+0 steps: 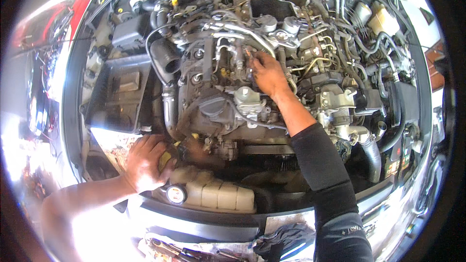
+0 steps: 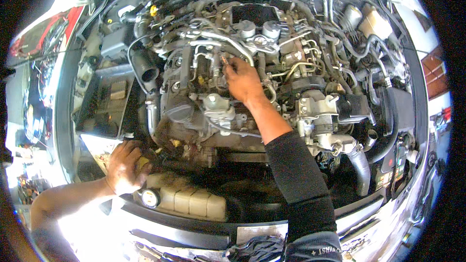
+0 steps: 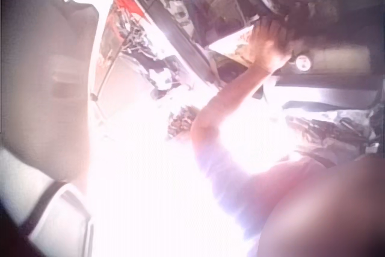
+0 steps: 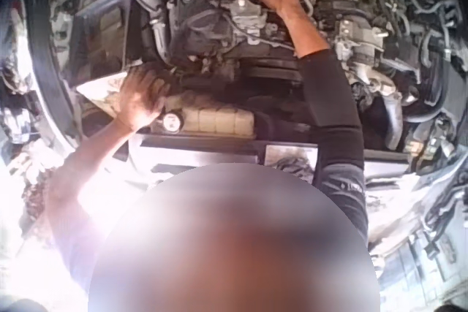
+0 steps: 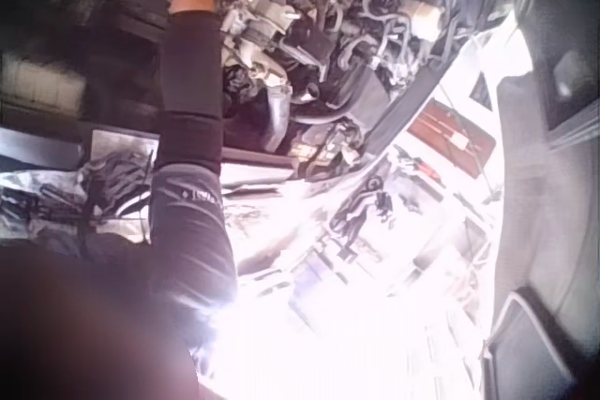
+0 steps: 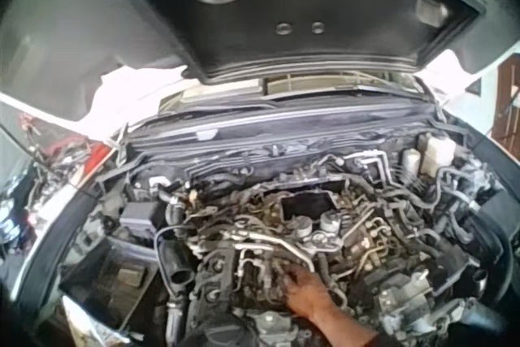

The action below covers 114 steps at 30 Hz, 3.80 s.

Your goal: The person works on a car engine with the hood open, manipulating hoses and connectors by hand. They use a screwdriver to adjust components within the engine bay. The person handles a small cylindrical part and continues to adjust engine components.

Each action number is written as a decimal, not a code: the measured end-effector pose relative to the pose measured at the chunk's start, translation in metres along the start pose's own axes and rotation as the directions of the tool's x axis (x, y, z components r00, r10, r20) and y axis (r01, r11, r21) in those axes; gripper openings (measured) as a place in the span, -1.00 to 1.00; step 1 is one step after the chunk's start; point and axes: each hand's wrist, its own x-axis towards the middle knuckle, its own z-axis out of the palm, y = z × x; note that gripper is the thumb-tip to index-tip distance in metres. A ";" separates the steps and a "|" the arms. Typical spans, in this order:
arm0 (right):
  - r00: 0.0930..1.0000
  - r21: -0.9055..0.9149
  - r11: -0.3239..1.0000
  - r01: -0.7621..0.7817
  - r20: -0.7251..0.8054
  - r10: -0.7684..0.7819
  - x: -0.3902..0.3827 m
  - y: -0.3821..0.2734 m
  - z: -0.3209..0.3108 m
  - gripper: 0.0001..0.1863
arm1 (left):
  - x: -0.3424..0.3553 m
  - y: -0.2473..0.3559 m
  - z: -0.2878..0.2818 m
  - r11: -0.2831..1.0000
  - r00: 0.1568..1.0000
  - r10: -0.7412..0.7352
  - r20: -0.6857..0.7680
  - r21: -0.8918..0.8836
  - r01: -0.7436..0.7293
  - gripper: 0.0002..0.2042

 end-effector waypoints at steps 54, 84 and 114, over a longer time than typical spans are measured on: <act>0.933 -0.622 0.706 0.338 0.125 -0.337 0.044 -0.048 0.019 -0.77 | 0.066 0.013 0.001 0.703 0.929 -0.359 0.087 -0.630 0.330 -0.60; 0.937 -0.641 0.693 0.329 0.127 -0.327 0.044 -0.049 0.022 -0.75 | 0.097 0.067 0.004 0.800 0.909 -0.342 0.239 -0.434 0.415 -0.44; 0.907 -0.686 0.626 0.372 0.124 -0.403 0.047 -0.042 0.025 -0.76 | 0.091 0.075 0.019 0.804 0.954 -0.247 0.168 -0.514 0.299 -0.54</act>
